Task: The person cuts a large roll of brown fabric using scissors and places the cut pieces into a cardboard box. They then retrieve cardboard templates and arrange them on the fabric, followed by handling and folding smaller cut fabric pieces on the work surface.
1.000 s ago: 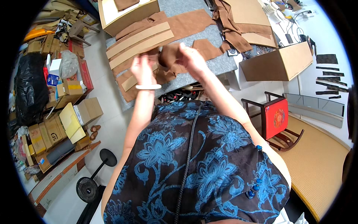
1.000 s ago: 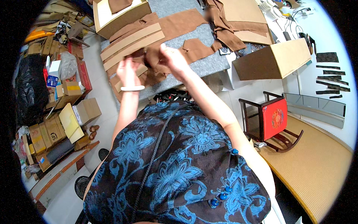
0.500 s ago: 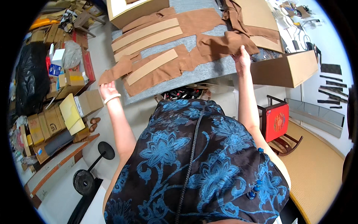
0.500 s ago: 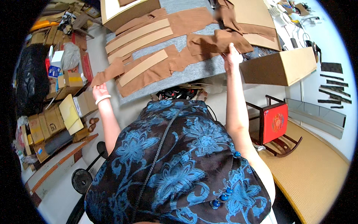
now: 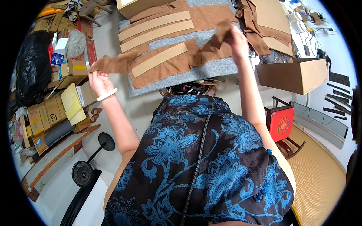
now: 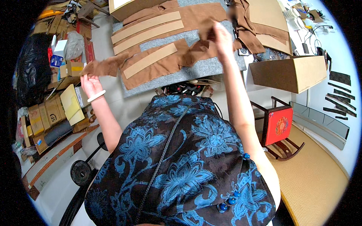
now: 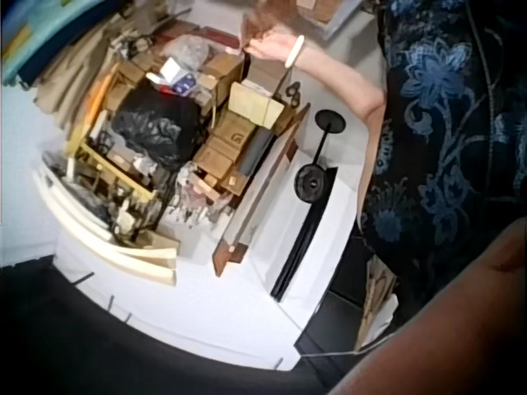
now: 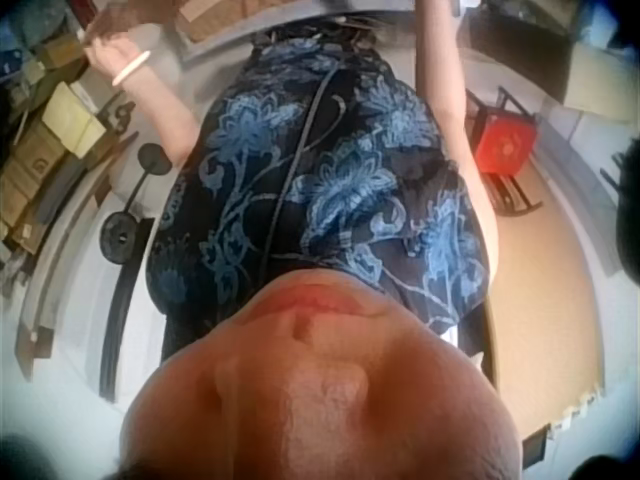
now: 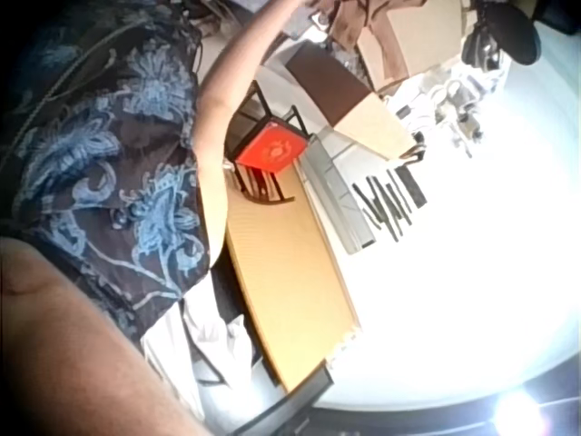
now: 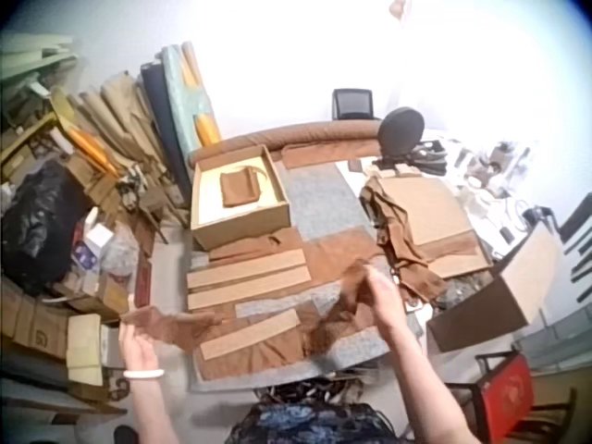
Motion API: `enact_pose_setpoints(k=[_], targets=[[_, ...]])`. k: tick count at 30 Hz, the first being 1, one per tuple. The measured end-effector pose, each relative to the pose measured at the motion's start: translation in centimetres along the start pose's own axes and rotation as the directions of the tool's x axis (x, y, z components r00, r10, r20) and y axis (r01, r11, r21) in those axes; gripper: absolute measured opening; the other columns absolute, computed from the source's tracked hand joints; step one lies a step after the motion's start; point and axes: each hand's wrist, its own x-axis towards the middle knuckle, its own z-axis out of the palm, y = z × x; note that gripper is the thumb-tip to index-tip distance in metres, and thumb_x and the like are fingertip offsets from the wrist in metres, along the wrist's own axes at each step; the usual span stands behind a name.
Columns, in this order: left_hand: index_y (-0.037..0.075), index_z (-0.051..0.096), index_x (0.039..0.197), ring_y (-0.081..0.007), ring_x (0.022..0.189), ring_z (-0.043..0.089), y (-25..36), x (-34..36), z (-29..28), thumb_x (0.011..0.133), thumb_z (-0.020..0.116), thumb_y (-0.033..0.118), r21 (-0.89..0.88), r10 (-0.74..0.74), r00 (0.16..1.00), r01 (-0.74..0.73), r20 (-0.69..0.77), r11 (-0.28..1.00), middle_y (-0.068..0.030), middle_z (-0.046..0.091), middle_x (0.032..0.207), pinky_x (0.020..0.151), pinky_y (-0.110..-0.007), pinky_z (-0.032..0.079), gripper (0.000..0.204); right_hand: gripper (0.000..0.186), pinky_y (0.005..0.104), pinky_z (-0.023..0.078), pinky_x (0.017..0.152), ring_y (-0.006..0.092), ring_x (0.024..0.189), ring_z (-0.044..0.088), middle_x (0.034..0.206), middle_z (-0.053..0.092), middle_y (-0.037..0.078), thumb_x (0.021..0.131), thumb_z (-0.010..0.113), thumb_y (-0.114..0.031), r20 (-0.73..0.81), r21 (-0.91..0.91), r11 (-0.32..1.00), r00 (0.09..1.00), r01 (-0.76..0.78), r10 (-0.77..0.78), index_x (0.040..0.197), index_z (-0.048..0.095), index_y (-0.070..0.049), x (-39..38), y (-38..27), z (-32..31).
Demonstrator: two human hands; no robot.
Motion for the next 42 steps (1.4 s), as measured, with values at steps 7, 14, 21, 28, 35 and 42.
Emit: enact_pose_setpoints(k=[7,14,21,28,35,42], targets=[[-0.001,0.065,0.081,-0.0087,0.048,0.042,0.5,-5.4,-0.2,0.094,0.039,0.044,0.262,-0.345,0.868,0.262,0.356,0.929,-0.0084,0.061,0.065,0.041,-0.02,0.027,0.053,0.046,0.0318,0.048,0.085,0.015,0.102,0.061,0.117,0.063,0.005,0.102,0.041,-0.041,0.431,0.362,0.916,0.902,-0.171,-0.002,0.132,0.051,-0.008,-3.1,-5.0,8.9],[-0.002,0.062,0.109,-0.0144,0.063,0.064,-11.0,-12.3,-0.4,0.095,0.056,0.027,0.577,-0.848,0.414,0.623,0.329,0.528,-0.0118,0.068,0.082,0.06,-0.025,0.049,0.033,0.047,0.0339,0.045,0.088,0.0169,0.107,0.058,0.127,0.059,0.003,0.1,0.041,-0.045,0.296,0.189,0.946,0.934,-0.262,0.199,0.13,0.052,-0.011,-0.1,0.8,4.9],[0.001,0.062,0.1,-0.0197,0.085,0.066,-18.4,-13.1,-0.9,0.094,0.053,0.018,0.482,-0.838,0.429,0.686,0.337,0.545,-0.0131,0.069,0.092,0.069,-0.03,0.051,0.02,0.041,0.0399,0.047,0.088,0.023,0.103,0.059,0.121,0.06,0.009,0.101,0.041,-0.038,0.049,0.156,0.816,0.83,-0.556,0.556,0.129,0.05,-0.009,-2.1,15.6,-1.3],[0.003,0.063,0.096,-0.0151,0.075,0.062,-18.1,-12.6,1.5,0.093,0.055,0.02,0.536,-0.796,0.524,0.597,0.303,0.597,-0.0124,0.07,0.087,0.058,-0.028,0.044,0.019,0.039,0.0354,0.052,0.08,0.0192,0.092,0.062,0.11,0.063,0.007,0.1,0.047,-0.038,-0.032,0.096,0.878,0.88,-0.469,0.473,0.12,0.058,-0.007,-1.9,18.2,-3.1],[0.007,0.039,0.143,-0.0311,0.118,0.057,-15.3,-16.2,7.9,0.072,0.081,0.019,0.514,0.002,0.651,-0.601,0.759,0.612,-0.0205,0.06,0.125,0.099,-0.039,0.046,0.083,0.034,0.0342,0.051,0.076,0.0181,0.087,0.065,0.093,0.069,0.013,0.098,0.052,-0.031,0.272,-0.438,0.888,0.962,0.142,-0.02,0.11,0.064,-0.001,-8.1,9.9,7.4],[-0.007,0.06,0.117,-0.0068,0.07,0.052,-16.1,-14.3,8.6,0.097,0.057,0.015,0.469,-0.142,0.893,-0.084,0.427,0.879,-0.0007,0.062,0.083,0.062,-0.023,0.046,0.03,0.028,0.0313,0.053,0.078,0.0143,0.086,0.067,0.099,0.072,0.011,0.094,0.061,-0.026,0.323,-0.454,0.89,0.94,0.048,0.114,0.106,0.069,-0.003,-6.8,6.2,6.1]])
